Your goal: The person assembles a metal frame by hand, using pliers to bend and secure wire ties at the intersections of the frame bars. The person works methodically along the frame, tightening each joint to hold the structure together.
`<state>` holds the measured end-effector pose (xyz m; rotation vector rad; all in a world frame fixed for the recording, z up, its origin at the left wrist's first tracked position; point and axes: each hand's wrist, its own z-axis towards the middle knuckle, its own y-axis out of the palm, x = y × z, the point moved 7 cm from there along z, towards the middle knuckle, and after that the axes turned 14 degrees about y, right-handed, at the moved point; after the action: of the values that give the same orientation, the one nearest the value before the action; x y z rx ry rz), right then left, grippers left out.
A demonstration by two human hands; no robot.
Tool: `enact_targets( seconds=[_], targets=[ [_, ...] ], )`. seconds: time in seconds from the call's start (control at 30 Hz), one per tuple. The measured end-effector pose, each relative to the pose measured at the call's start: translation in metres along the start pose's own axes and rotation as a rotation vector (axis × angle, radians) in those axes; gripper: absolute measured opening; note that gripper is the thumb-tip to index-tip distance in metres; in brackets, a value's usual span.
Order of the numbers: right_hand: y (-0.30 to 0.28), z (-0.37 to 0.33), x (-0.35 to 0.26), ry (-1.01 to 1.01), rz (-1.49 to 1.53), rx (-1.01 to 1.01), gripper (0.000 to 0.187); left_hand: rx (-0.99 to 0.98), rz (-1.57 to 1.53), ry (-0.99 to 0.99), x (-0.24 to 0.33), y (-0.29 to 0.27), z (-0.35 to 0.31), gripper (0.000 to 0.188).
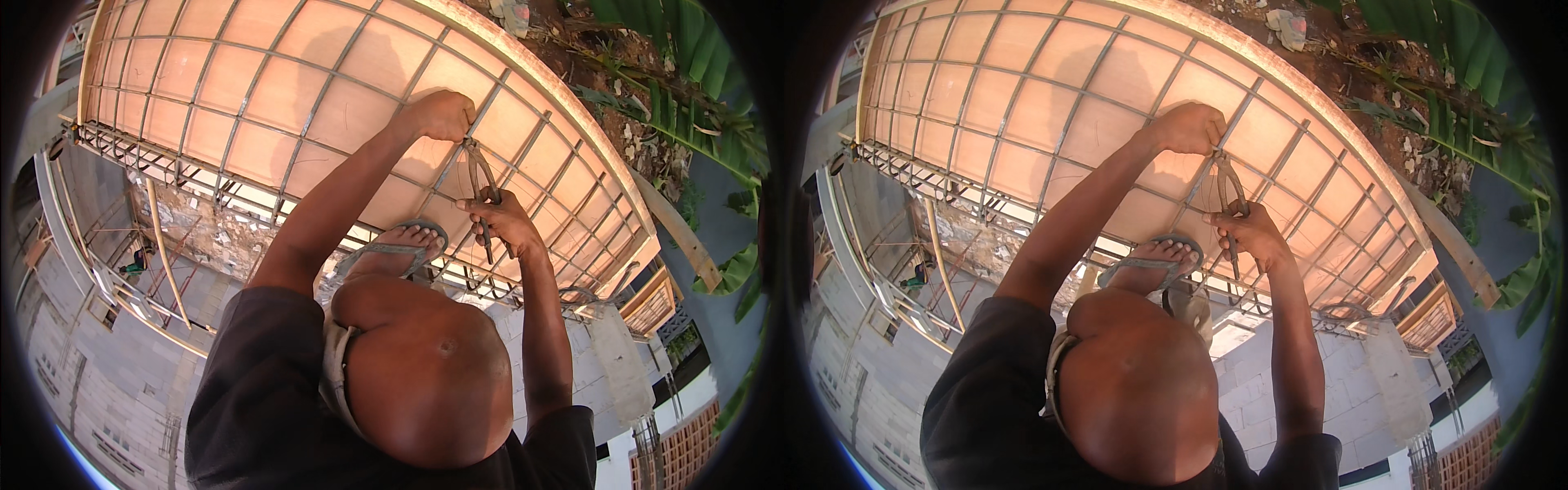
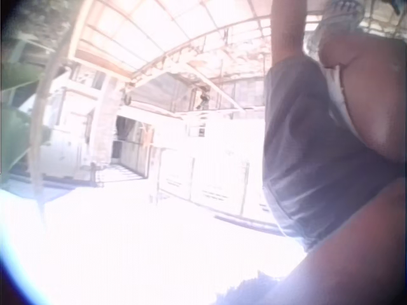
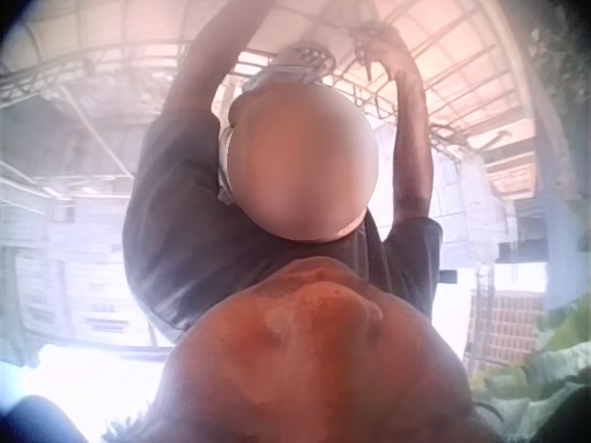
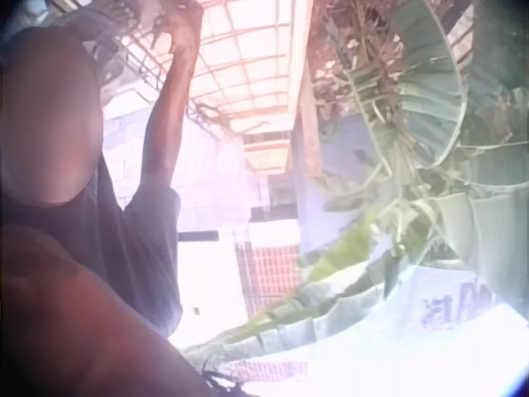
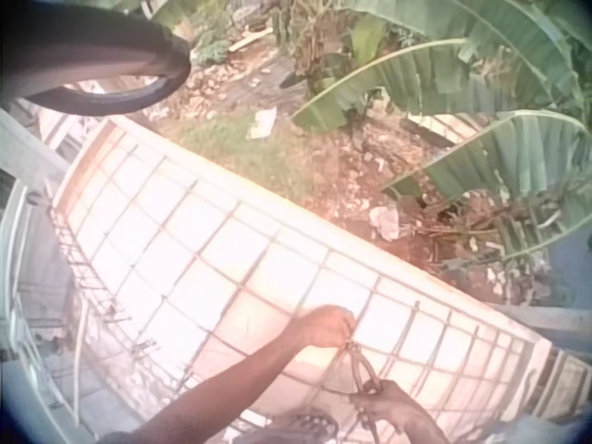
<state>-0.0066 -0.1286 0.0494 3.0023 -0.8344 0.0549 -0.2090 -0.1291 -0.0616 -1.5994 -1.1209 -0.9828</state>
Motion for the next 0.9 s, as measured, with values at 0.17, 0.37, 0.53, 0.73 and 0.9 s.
enact_targets(
  seconds=[0.17,0.37,0.53,0.73,0.9],
  targets=[
    [0.033,0.005,0.017,-0.001,0.464,-0.276,0.02,0.328,0.52,0.482,0.064,0.019,-0.056,0.071],
    [0.055,0.003,0.032,0.002,0.627,-0.239,0.017,0.057,0.195,0.774,0.079,0.066,-0.06,0.061],
    [0.015,-0.057,0.026,-0.174,-0.091,0.3,0.053,0.046,0.247,0.683,0.088,0.08,-0.032,0.038],
    [0.019,-0.043,0.037,-0.069,0.29,-0.014,0.054,-0.168,0.307,0.844,0.103,0.074,-0.023,0.035],
    [0.058,-0.014,0.057,-0.081,0.71,-0.352,0.05,-0.068,0.138,1.068,0.111,0.073,-0.044,0.025]
  ],
)
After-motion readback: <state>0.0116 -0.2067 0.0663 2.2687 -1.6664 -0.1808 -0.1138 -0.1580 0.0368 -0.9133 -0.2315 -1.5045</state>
